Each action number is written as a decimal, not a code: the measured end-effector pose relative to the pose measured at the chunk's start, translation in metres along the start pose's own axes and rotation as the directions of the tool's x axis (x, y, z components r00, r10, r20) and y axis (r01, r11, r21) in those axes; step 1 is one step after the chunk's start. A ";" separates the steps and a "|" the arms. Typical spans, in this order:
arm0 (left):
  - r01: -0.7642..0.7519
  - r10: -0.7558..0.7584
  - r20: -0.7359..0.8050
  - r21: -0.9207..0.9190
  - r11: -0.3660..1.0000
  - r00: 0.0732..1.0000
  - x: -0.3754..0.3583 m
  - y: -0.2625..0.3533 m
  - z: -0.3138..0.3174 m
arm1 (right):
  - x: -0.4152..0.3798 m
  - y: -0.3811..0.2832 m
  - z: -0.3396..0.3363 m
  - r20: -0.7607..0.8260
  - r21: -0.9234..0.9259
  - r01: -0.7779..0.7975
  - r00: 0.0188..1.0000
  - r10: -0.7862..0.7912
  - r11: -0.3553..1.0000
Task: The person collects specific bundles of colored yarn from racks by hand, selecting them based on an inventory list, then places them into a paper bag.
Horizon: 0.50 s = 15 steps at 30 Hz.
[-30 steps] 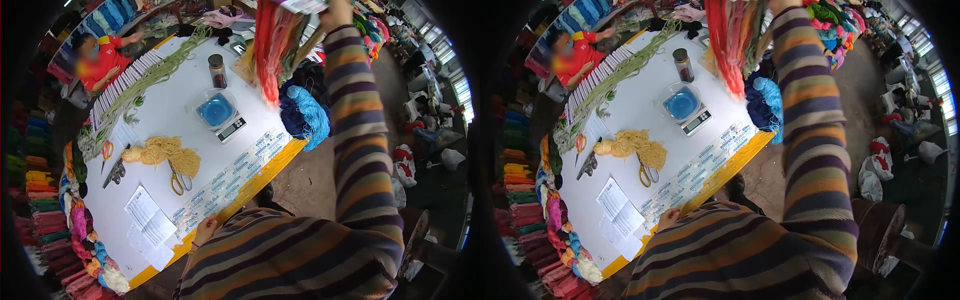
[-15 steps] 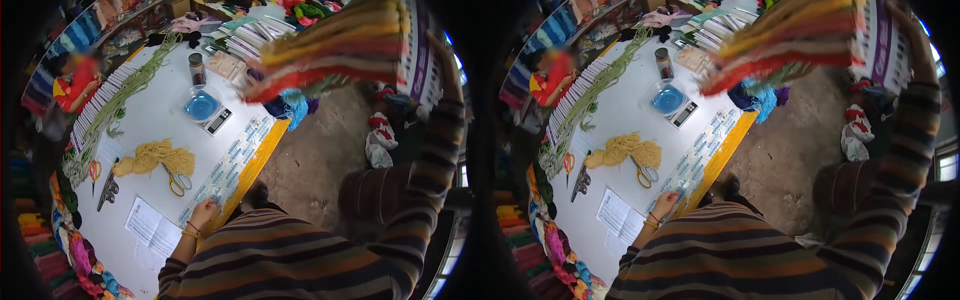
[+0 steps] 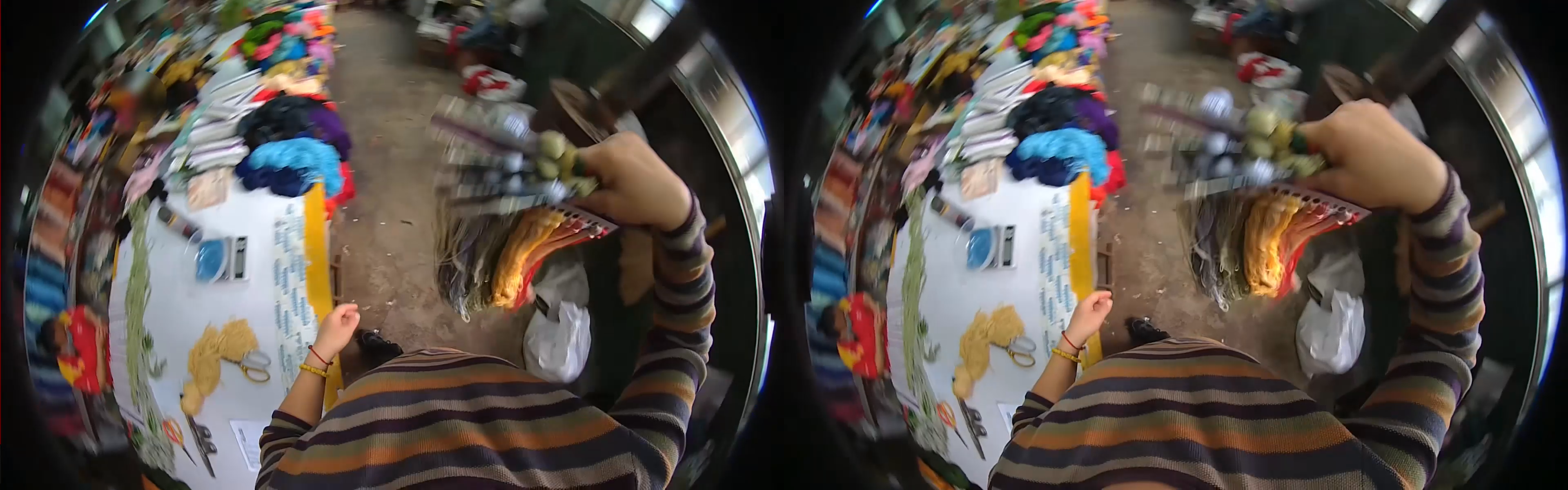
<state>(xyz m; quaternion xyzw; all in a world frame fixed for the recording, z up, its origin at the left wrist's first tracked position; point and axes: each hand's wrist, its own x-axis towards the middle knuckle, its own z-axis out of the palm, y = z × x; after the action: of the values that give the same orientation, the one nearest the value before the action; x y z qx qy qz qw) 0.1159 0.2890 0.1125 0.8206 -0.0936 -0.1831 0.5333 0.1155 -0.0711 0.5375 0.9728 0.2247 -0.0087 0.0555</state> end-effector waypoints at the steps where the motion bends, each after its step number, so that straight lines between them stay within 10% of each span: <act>1: -0.044 0.043 0.023 0.015 0.999 0.999 0.008 0.019 0.016 | -0.034 0.002 0.011 -0.006 0.012 0.015 1.000 -0.015 1.000; 3: -0.279 0.281 0.035 -0.052 0.959 0.959 0.022 0.052 0.057 | -0.110 -0.001 0.032 -0.008 -0.033 -0.080 0.997 0.080 0.996; 6: -0.251 0.354 0.294 -0.335 0.908 0.888 0.001 0.158 0.132 | -0.234 -0.021 0.056 0.009 -0.087 -0.220 0.975 0.221 0.972; 9: -0.489 0.699 0.467 -0.502 0.714 0.541 -0.049 0.241 0.240 | -0.359 -0.046 0.076 0.024 -0.105 -0.386 0.920 0.391 0.916; 11: -0.341 0.807 0.495 -0.735 0.587 0.322 -0.098 0.277 0.320 | -0.427 -0.061 0.089 -0.060 -0.041 -0.487 0.873 0.485 0.872; 15: -0.441 0.677 0.736 -0.607 0.662 0.004 -0.191 0.302 0.446 | -0.555 -0.116 0.087 -0.049 -0.118 -0.722 0.690 0.722 0.682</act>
<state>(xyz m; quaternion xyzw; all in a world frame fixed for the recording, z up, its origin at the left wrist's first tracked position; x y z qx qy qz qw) -0.2247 -0.1445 0.2632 0.3774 -0.6845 -0.4031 0.4759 -0.4331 -0.2192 0.4619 0.9770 -0.1761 0.0275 0.1167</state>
